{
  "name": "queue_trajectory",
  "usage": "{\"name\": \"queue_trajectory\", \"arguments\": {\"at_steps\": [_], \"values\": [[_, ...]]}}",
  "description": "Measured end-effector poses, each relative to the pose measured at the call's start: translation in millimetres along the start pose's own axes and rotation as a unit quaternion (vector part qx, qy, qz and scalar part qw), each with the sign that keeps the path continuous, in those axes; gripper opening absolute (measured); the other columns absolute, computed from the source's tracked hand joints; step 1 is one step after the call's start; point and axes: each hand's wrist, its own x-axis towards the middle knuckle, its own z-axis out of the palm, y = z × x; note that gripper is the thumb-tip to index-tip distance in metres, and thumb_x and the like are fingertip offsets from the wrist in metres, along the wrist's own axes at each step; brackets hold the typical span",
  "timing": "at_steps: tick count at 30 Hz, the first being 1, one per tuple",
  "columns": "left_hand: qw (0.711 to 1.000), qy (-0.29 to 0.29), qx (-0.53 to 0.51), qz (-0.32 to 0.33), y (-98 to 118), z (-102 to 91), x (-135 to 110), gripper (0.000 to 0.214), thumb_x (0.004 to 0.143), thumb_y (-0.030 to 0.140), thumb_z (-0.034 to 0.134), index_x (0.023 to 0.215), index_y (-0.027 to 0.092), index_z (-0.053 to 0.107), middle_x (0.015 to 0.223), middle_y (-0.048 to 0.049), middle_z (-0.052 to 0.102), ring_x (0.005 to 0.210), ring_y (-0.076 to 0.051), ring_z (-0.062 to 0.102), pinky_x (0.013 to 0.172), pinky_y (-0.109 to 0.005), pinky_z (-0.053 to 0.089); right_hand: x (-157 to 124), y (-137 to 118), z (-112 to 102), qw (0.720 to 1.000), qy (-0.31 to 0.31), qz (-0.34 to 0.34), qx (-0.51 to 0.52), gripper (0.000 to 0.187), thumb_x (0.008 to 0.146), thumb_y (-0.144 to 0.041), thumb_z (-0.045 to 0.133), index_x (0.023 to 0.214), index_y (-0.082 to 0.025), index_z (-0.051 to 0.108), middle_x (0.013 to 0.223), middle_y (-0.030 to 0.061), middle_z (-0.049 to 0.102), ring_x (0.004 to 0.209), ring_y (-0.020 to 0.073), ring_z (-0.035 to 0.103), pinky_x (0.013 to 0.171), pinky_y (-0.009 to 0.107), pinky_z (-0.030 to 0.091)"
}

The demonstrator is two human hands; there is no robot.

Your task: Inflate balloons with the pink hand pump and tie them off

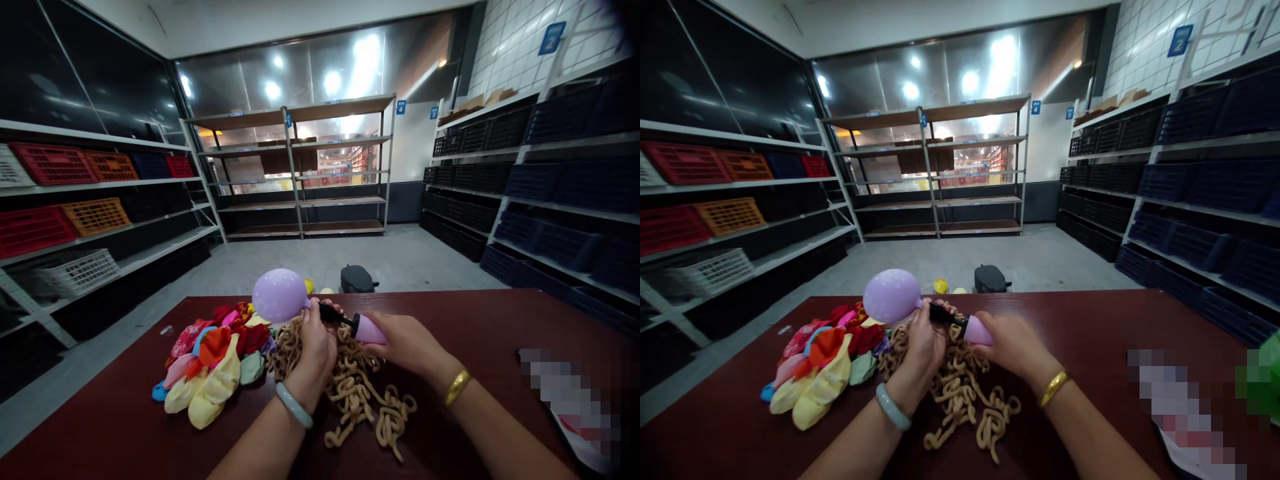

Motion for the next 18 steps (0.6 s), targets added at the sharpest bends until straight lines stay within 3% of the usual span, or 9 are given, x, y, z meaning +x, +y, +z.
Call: {"name": "queue_trajectory", "arguments": {"at_steps": [4, 11, 18], "values": [[0.999, -0.032, -0.001, -0.004, -6, 4.3, -13, 0.021, 0.082, 0.029, 0.066, 0.087, 0.018, 0.050, 0.075, -0.0001, 0.058, 0.065, -0.012, 0.059, 0.068, -0.029, 0.050, -2, -12, 3, 1.000, 0.015, -0.001, 0.011, 0.048, 0.080, -0.051, 0.063, 0.120, -0.027, 0.054, 0.096, 0.0059, 0.071, 0.090, 0.0272, 0.067, 0.071, 0.032, 0.042], [0.999, -0.041, 0.020, 0.015, 8, 7.8, -7, 0.023, 0.080, 0.031, 0.067, 0.081, 0.018, 0.048, 0.070, 0.0003, 0.057, 0.060, -0.011, 0.056, 0.062, -0.027, 0.047, 1, -24, 13, 0.999, 0.030, 0.010, 0.016, 0.057, 0.081, -0.055, 0.061, 0.128, -0.025, 0.049, 0.102, 0.0082, 0.070, 0.089, 0.0287, 0.067, 0.069, 0.033, 0.044], [0.996, -0.024, 0.025, 0.085, 52, 1.9, 25, 0.026, 0.077, 0.031, 0.070, 0.078, 0.019, 0.047, 0.066, 0.0015, 0.056, 0.053, -0.013, 0.054, 0.053, -0.027, 0.043, 3, -22, 14, 0.999, 0.041, 0.005, 0.014, 0.061, 0.081, -0.053, 0.061, 0.133, -0.026, 0.046, 0.109, 0.0097, 0.069, 0.096, 0.0294, 0.066, 0.077, 0.036, 0.045]]}}
